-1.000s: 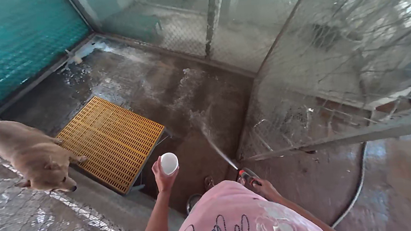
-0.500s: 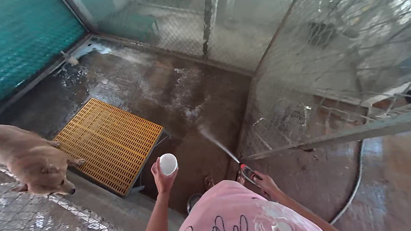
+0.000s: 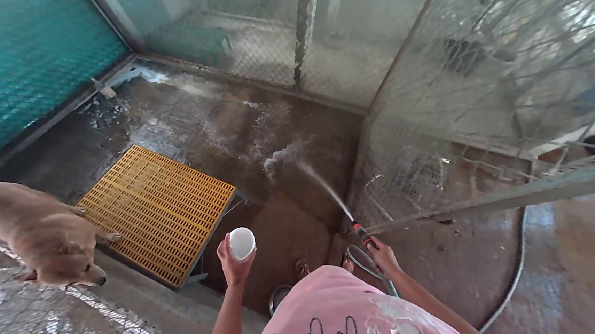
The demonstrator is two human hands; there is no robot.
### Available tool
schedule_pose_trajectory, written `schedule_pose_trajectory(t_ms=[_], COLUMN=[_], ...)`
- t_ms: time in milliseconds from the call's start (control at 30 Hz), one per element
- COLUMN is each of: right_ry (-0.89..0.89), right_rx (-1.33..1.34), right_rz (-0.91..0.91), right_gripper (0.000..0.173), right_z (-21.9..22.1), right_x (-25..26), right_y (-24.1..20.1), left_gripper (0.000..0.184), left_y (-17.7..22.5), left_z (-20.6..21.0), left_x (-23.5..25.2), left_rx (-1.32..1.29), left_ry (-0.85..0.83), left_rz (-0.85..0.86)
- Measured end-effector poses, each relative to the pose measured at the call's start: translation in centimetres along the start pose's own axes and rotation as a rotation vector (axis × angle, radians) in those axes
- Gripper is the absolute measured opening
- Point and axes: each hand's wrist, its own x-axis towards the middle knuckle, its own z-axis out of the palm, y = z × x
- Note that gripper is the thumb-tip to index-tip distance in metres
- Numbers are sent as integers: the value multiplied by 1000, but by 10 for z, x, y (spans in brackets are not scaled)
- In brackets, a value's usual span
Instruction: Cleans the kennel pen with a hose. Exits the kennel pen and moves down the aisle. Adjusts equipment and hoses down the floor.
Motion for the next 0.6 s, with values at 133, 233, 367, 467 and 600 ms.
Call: schedule_pose_trajectory(t_ms=[133,233,367,467,600], right_ry=[130,186,237,242,214], right_rx=[137,185,273,317,320], right_rz=[-4,-44,-39,-40,-79], right_gripper=[46,50,49,49,48], right_z=[-7,-6,-6,-5,-5], right_x=[8,13,14,17,17], right_y=[-18,-33,-56,-66,-74], left_gripper=[105,105,106,107,105], left_y=[-1,-1,0,1,-1], left_z=[-1,0,3,2,0], left_x=[-1,0,2,2,-1], left_rx=[-3,-14,-14,-6,-12], left_ry=[-13,-15,-12,3,2], left_rz=[-6,-6,-3,2,-14])
